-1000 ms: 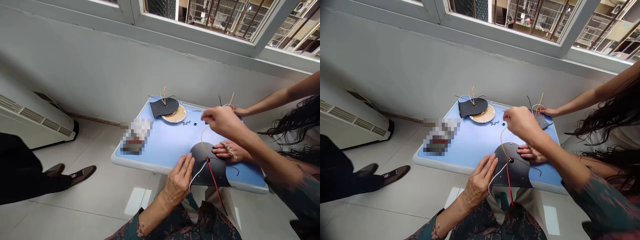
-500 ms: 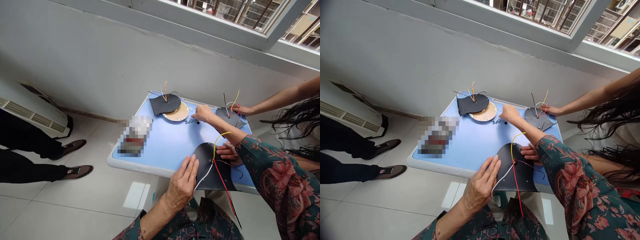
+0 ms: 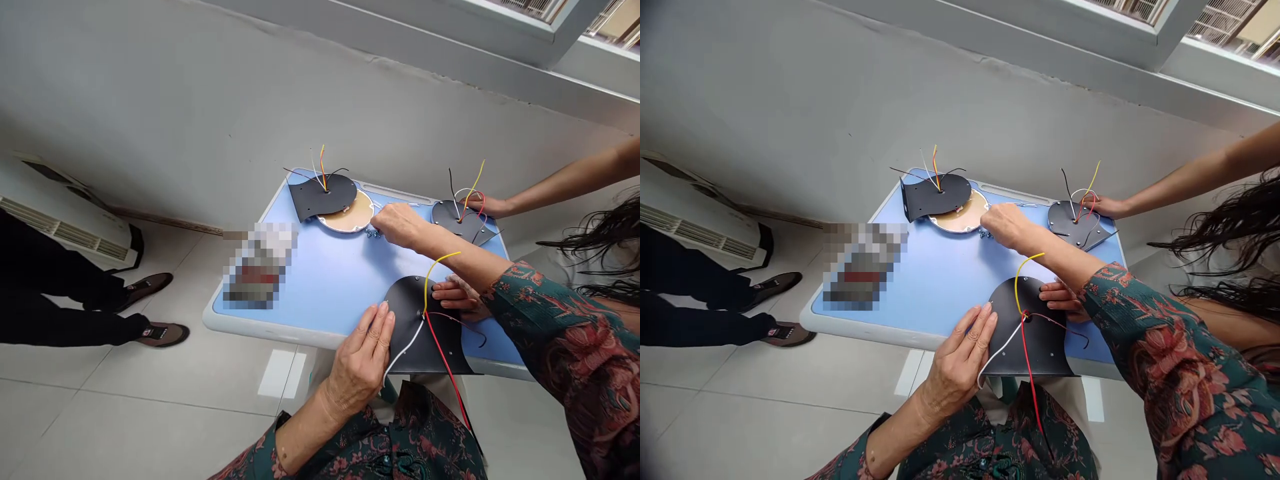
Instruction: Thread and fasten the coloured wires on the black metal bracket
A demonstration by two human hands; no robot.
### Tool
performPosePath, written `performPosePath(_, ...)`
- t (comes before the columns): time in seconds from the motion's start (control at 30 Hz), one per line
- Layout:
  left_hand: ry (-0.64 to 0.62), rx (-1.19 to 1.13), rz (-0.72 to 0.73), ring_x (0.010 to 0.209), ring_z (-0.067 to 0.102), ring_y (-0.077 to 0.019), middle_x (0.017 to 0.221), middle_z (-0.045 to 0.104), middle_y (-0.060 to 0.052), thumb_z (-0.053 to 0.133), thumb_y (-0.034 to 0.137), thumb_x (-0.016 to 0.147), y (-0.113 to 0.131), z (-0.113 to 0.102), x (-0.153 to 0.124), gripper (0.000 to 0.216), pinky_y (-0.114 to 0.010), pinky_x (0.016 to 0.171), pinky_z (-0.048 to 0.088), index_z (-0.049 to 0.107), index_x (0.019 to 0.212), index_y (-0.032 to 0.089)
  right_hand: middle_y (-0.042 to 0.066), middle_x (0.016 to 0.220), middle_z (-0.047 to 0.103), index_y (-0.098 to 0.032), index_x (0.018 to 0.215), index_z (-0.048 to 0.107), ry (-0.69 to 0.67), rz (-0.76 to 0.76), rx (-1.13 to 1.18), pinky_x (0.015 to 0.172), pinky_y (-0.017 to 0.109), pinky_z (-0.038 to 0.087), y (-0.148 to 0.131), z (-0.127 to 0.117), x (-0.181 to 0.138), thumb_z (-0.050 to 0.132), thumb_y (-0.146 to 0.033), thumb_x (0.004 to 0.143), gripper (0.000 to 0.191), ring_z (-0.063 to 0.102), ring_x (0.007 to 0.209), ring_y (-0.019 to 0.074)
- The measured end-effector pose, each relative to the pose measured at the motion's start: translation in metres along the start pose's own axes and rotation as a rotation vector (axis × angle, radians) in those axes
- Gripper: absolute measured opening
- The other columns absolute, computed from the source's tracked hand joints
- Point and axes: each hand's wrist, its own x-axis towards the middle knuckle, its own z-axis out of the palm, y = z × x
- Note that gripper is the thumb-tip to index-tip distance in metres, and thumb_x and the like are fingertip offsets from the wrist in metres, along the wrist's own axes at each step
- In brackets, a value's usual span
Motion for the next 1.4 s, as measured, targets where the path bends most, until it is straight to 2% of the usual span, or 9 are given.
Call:
performPosePath(0.23, -0.012, -0.026, -0.018, 0.153, 0.032, -0.0331, 0.143, 0.059, -0.025, 0.049, 0.007, 0.095, 0.000, 0.002, -0.003, 0.048, -0.045, 0.113, 0.054, 0.051, 0.143, -0.004, 0.020, 0.099, 0.076, -0.007, 0.098, 0.079, 0.021, -0.005, -0.037, 0.068, 0.032, 0.036, 0.004, -0.009, -0.007, 0.053, -0.001, 0.080, 0.032, 0.067, 0.089, 0.0255)
performPosePath(0.37, -0.014, -0.027, -0.024, 0.152, 0.034, -0.0338, 0.145, 0.057, -0.025, 0.048, 0.007, 0.096, 0.001, 0.003, -0.003, 0.051, -0.047, 0.113, 0.053, 0.047, 0.146, -0.002, 0.009, 0.086, 0.076, -0.011, 0.093, 0.080, 0.058, -0.050, 0.137, 0.070, 0.028, 0.038, -0.002, -0.028, -0.045, 0.057, -0.007, 0.080, 0.027, 0.065, 0.079, 0.0175)
performPosePath(0.43, -0.017, -0.023, -0.026, 0.151, 0.036, -0.0341, 0.145, 0.057, -0.025, 0.048, 0.009, 0.096, 0.001, 0.003, -0.003, 0.051, -0.048, 0.114, 0.052, 0.047, 0.146, -0.002, 0.001, 0.076, 0.073, -0.016, 0.084, 0.081, -0.065, -0.121, 0.303, 0.068, 0.025, 0.039, -0.011, -0.032, -0.066, 0.066, -0.011, 0.077, 0.017, 0.062, 0.071, 0.0125)
performPosePath(0.53, -0.011, -0.003, -0.032, 0.150, 0.037, -0.0358, 0.144, 0.058, -0.026, 0.050, 0.010, 0.096, 0.001, 0.003, -0.004, 0.049, -0.048, 0.113, 0.052, 0.051, 0.143, -0.001, -0.004, 0.066, 0.068, -0.019, 0.076, 0.079, -0.297, -0.152, 0.445, 0.064, 0.023, 0.040, -0.025, -0.027, -0.085, 0.072, -0.010, 0.072, 0.012, 0.058, 0.064, 0.0096)
performPosePath(0.67, -0.012, 0.004, -0.057, 0.149, 0.039, -0.0364, 0.141, 0.060, -0.026, 0.047, 0.012, 0.097, 0.001, 0.005, -0.006, 0.047, -0.050, 0.111, 0.053, 0.052, 0.143, 0.002, -0.005, 0.063, 0.066, -0.018, 0.077, 0.078, -0.409, -0.072, 0.615, 0.060, 0.022, 0.040, -0.029, -0.005, -0.085, 0.075, -0.012, 0.072, 0.009, 0.056, 0.062, 0.0092)
performPosePath(0.77, -0.013, 0.018, -0.049, 0.148, 0.041, -0.0357, 0.137, 0.063, -0.026, 0.048, 0.011, 0.097, 0.001, 0.005, -0.007, 0.046, -0.048, 0.111, 0.054, 0.055, 0.141, 0.001, -0.004, 0.064, 0.067, -0.018, 0.080, 0.079, -0.396, -0.007, 0.689, 0.059, 0.022, 0.040, -0.026, 0.006, -0.079, 0.078, -0.017, 0.071, 0.010, 0.057, 0.063, 0.0100)
performPosePath(0.87, -0.011, 0.036, -0.037, 0.147, 0.042, -0.0354, 0.135, 0.064, -0.026, 0.049, 0.010, 0.096, 0.001, 0.005, -0.005, 0.044, -0.046, 0.111, 0.054, 0.057, 0.138, -0.001, -0.004, 0.064, 0.068, -0.020, 0.080, 0.081, -0.339, 0.065, 0.657, 0.060, 0.023, 0.040, -0.029, 0.007, -0.078, 0.079, -0.019, 0.070, 0.010, 0.059, 0.064, 0.0108)
performPosePath(1.1, 0.006, 0.059, -0.038, 0.139, 0.052, -0.0359, 0.133, 0.066, -0.026, 0.049, 0.012, 0.097, 0.001, 0.004, -0.003, 0.042, -0.046, 0.107, 0.056, 0.059, 0.135, -0.001, -0.004, 0.068, 0.067, -0.022, 0.077, 0.082, -0.239, 0.086, 0.601, 0.063, 0.023, 0.038, -0.039, 0.004, -0.085, 0.081, -0.017, 0.070, 0.009, 0.054, 0.066, 0.0097)
performPosePath(1.4, 0.002, 0.037, -0.059, 0.142, 0.050, -0.0347, 0.134, 0.066, -0.025, 0.050, 0.011, 0.097, 0.002, 0.004, -0.003, 0.043, -0.044, 0.109, 0.055, 0.058, 0.137, 0.000, -0.004, 0.063, 0.065, -0.020, 0.077, 0.082, -0.277, 0.083, 0.650, 0.061, 0.023, 0.037, -0.030, 0.010, -0.079, 0.081, -0.016, 0.068, 0.010, 0.053, 0.065, 0.0106)
